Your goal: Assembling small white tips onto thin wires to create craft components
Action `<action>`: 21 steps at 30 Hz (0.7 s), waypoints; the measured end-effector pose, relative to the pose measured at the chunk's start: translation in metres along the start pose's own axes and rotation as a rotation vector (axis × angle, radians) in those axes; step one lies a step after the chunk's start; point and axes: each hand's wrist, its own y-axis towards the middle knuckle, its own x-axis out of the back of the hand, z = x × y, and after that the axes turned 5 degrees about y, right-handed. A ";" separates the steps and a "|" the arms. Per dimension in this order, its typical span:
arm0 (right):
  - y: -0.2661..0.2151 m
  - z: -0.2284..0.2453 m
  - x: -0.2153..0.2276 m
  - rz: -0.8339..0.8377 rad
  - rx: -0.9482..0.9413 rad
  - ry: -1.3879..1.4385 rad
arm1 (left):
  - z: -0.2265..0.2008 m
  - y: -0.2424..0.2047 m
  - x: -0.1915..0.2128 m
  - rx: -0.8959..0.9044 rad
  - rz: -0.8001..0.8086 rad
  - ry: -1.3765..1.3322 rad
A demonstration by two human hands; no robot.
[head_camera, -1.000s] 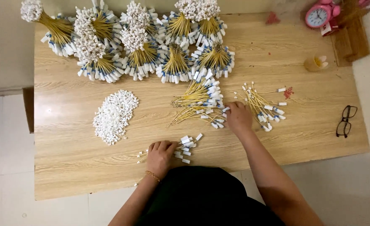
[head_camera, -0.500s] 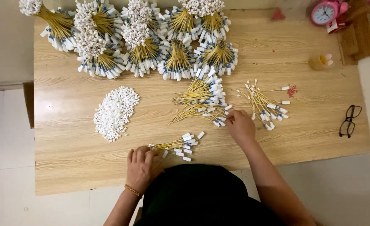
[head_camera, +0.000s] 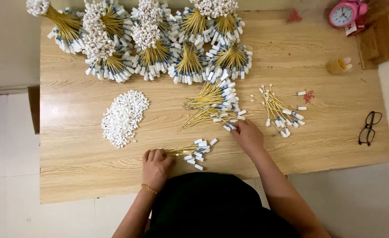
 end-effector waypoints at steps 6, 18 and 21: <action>-0.001 0.011 0.035 -0.058 0.009 0.439 | -0.023 0.019 0.030 0.002 -0.140 -0.086; -0.071 0.139 0.147 -0.103 0.516 0.761 | -0.090 0.127 0.249 -0.133 -0.449 -0.384; -0.078 0.148 0.152 -0.079 0.580 0.745 | -0.084 0.131 0.242 -0.126 -0.259 -0.643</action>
